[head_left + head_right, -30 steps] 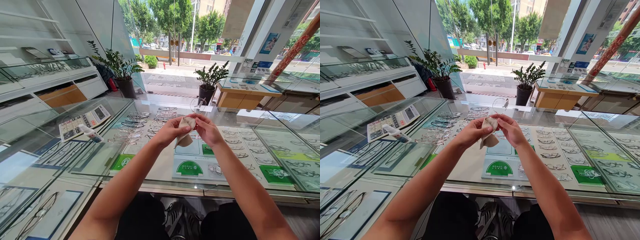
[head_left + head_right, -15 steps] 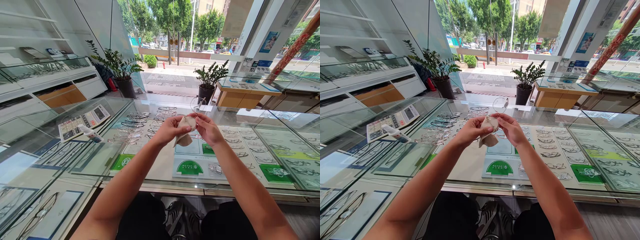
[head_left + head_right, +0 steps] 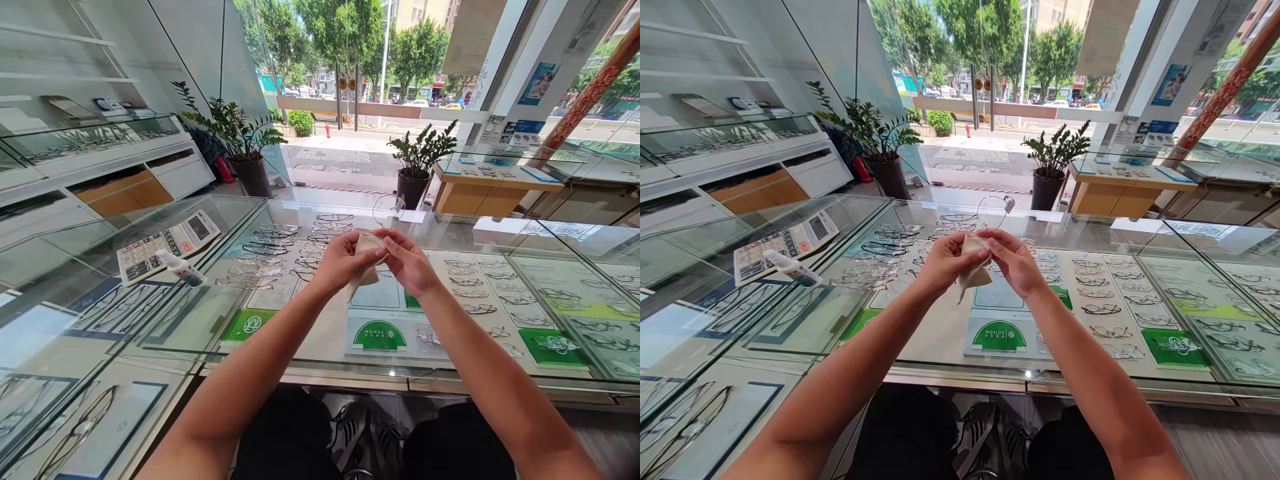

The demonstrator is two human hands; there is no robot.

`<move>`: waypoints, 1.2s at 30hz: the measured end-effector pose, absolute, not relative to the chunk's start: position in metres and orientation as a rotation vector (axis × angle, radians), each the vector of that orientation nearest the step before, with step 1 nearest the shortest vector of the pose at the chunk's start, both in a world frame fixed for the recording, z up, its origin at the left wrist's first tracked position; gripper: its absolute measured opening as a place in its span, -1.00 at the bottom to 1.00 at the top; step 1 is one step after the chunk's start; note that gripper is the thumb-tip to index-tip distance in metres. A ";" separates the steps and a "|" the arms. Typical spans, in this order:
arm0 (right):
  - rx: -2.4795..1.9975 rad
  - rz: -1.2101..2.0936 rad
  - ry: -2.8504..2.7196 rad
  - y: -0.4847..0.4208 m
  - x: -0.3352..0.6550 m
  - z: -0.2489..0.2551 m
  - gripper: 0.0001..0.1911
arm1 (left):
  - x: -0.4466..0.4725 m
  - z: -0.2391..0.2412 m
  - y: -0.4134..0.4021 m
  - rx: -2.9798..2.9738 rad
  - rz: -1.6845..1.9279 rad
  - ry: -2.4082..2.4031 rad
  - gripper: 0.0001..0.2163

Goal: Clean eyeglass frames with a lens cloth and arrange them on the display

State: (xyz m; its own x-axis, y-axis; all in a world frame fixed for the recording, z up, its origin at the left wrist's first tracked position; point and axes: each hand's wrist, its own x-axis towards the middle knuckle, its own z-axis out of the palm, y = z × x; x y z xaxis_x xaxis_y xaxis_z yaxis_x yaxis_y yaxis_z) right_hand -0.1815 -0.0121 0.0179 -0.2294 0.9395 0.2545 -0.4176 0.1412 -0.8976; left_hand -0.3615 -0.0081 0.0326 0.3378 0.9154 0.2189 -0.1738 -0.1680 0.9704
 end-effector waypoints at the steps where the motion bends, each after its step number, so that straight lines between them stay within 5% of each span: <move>1: -0.602 1.423 -1.165 -0.012 -0.183 0.017 -0.69 | -0.360 0.031 -0.008 1.384 1.153 0.740 -0.57; 30: -0.646 1.335 -1.183 -0.023 -0.187 0.031 -0.75 | -0.353 0.021 -0.005 1.350 1.289 0.642 -0.53; 36: -0.642 1.311 -1.253 -0.022 -0.184 0.029 -0.63 | -0.352 0.026 -0.007 1.270 1.287 0.648 -0.52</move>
State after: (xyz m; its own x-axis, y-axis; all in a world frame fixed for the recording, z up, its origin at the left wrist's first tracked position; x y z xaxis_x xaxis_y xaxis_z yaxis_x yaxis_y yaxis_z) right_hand -0.1844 -0.0225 0.0289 -0.1960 0.9318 0.3054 -0.3470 0.2254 -0.9104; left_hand -0.3523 -0.0071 0.0259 0.2440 0.9291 0.2780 -0.3297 -0.1901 0.9247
